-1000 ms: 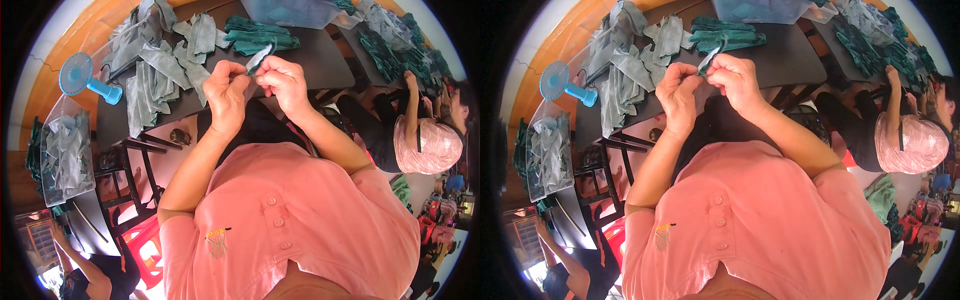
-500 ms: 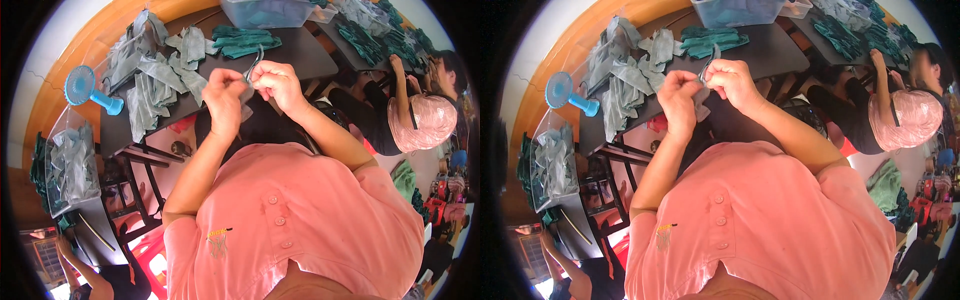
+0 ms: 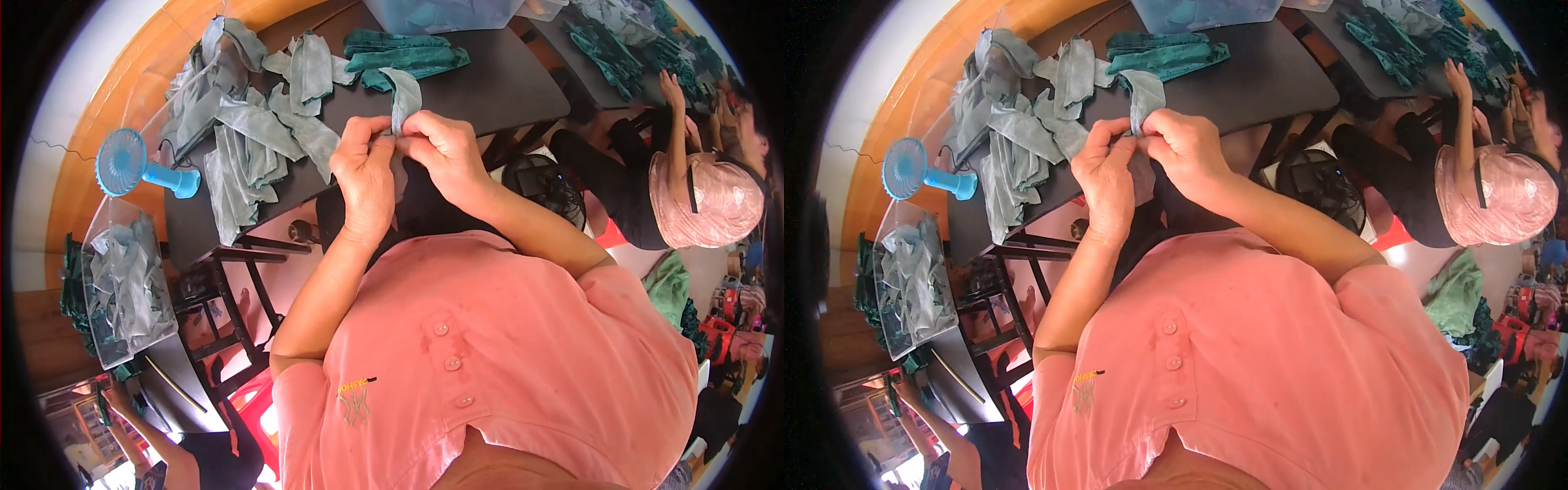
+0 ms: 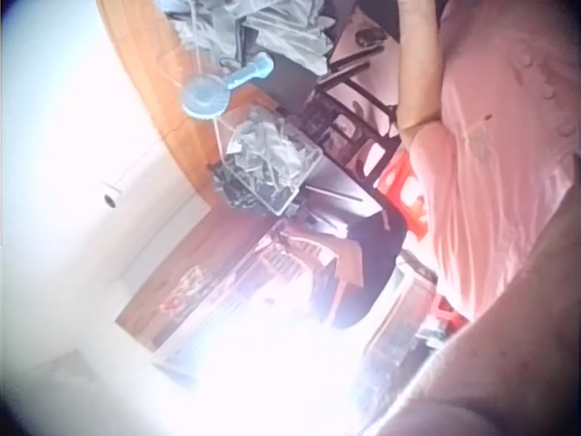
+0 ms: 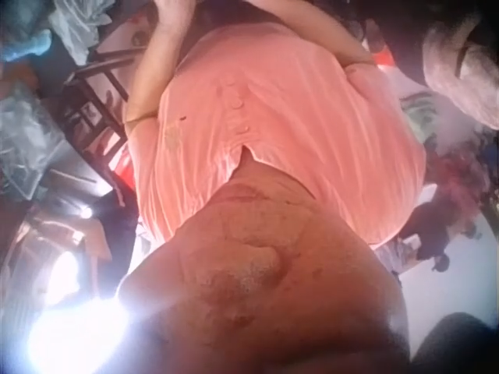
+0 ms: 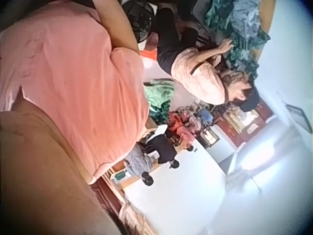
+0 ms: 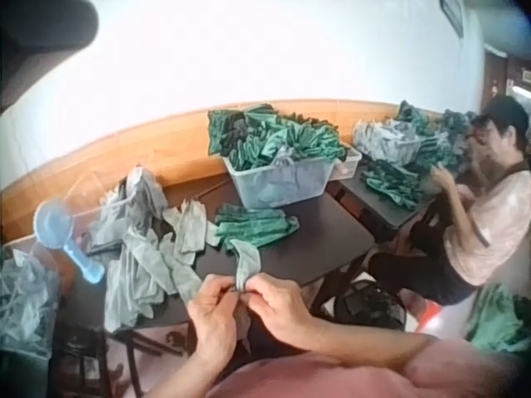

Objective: The recorder is turning small fabric pieces or tubes right-side out as part of a manufacturing process.

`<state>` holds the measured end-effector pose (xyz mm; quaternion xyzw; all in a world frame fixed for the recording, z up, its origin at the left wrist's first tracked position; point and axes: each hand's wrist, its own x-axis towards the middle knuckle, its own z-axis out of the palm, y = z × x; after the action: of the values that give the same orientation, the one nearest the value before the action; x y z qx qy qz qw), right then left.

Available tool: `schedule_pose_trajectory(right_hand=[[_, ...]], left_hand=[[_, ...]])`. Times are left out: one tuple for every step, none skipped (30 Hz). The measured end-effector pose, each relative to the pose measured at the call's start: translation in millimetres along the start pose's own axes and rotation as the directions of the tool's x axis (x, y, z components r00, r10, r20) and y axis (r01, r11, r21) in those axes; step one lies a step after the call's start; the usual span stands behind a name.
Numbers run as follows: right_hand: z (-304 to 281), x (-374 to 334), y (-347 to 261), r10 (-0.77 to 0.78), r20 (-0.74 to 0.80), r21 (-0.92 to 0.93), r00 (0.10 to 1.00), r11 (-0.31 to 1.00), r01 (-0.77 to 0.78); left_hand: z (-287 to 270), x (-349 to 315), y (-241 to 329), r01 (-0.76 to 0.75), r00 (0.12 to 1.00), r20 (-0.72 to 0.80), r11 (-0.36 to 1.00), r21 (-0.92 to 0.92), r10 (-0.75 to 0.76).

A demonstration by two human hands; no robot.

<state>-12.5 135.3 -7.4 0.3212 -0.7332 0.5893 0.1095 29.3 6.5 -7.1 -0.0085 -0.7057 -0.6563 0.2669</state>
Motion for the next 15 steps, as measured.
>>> schedule_pose_trajectory(right_hand=[[-2,4,5,-0.029,-0.021,0.010,0.999,1.000,0.029],[-4,9,9,-0.056,-0.041,0.020,0.998,0.998,0.057],[-7,12,8,-0.061,-0.027,0.073,0.998,0.995,0.063],[-9,15,11,-0.053,-0.025,0.083,0.998,0.995,0.055],[-10,19,15,-0.086,0.009,0.091,0.996,0.992,0.084],[-11,21,18,-0.119,0.040,0.102,0.992,0.988,0.114],[-13,23,17,-0.112,0.039,0.112,0.993,0.988,0.107],[-16,26,14,-0.125,0.059,0.130,0.990,0.985,0.116],[-18,25,15,-0.133,0.073,0.145,0.988,0.982,0.122],[-19,22,19,-0.124,0.066,0.150,0.990,0.982,0.113],[-20,18,23,-0.056,0.078,0.196,0.995,0.980,0.040],[-21,17,26,0.005,0.095,0.243,0.995,0.970,-0.028],[-24,17,27,0.007,0.090,0.247,0.996,0.969,-0.029],[-27,16,28,0.061,0.104,0.285,0.993,0.955,-0.088],[-30,16,28,0.115,0.116,0.321,0.987,0.936,-0.147]], left_hand=[[2,1,5,-0.066,0.998,-0.002,0.995,0.069,0.067],[4,3,7,-0.132,0.991,0.000,0.982,0.137,0.133],[5,3,4,-0.124,0.992,-0.001,0.981,0.147,0.125],[6,4,0,-0.254,0.966,0.011,0.934,0.250,0.260],[7,5,-4,-0.375,0.921,0.039,0.859,0.347,0.387],[6,6,-8,-0.369,0.924,0.042,0.858,0.356,0.380],[6,7,-12,-0.393,0.909,0.041,0.820,0.416,0.414],[7,7,-15,-0.414,0.893,0.045,0.778,0.473,0.449],[10,7,-10,-0.410,0.897,0.055,0.778,0.476,0.439],[15,8,1,-0.158,0.982,-0.044,0.931,0.328,0.183],[20,9,6,0.116,0.990,-0.096,0.982,0.151,-0.102],[25,10,3,0.117,0.990,-0.092,0.981,0.157,-0.103],[29,11,-2,0.202,0.972,-0.095,0.973,-0.113,-0.213],[34,11,-5,0.273,0.945,-0.067,0.886,-0.375,-0.319],[38,10,-4,0.320,0.926,-0.061,0.860,-0.397,-0.373]])
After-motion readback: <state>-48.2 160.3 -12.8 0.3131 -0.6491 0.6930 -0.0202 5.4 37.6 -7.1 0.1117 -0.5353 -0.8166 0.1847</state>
